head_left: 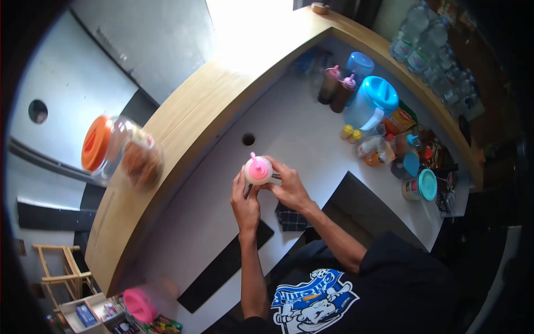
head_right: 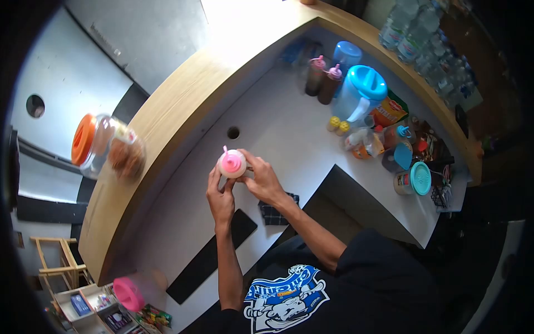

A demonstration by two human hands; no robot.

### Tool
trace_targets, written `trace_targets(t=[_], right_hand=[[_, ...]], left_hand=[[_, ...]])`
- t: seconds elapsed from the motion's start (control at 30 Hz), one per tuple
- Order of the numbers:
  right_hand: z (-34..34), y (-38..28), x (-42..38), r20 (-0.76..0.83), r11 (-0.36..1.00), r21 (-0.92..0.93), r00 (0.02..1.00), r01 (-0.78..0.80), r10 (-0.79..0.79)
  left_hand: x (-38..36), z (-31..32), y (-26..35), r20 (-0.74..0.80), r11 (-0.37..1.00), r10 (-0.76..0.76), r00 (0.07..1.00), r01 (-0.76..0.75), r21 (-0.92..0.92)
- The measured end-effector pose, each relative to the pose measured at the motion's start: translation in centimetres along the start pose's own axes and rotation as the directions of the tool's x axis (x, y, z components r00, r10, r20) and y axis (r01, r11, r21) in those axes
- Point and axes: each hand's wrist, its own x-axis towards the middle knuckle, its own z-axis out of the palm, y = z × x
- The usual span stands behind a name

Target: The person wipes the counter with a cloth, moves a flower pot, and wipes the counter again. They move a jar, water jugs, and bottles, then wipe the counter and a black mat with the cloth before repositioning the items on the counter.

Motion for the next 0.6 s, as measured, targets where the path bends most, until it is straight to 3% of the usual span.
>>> trace_targets(t=[0.07,0.17,0.27,0.43,0.6], right_hand=[[-4.0,1.5,1.6,-0.083,0.999,-0.032,0.996,0.035,-0.037],[-9.5,3.8,4.0,-0.183,1.000,0.018,0.983,-0.012,0.015],[-14.1,6.9,6.1,-0.310,0.997,-0.070,0.951,-0.039,0.015],[-19.3,11.5,9.0,-0.491,0.986,-0.160,0.870,-0.047,-0.038],[-22.5,13.9,10.2,-0.579,0.966,-0.222,0.815,-0.129,-0.024]], left_hand=[[2.5,4.1,0.7,0.081,0.998,-0.022,0.996,0.026,-0.055],[6.2,10.4,0.7,0.201,0.994,0.103,0.974,-0.111,0.026],[9.8,16.6,-1.1,0.289,0.993,0.121,0.950,-0.118,-0.026],[13.8,24.7,-1.5,0.428,0.987,0.079,0.900,-0.010,-0.162],[16.0,29.9,-2.3,0.520,0.989,0.068,0.852,0.010,-0.146]])
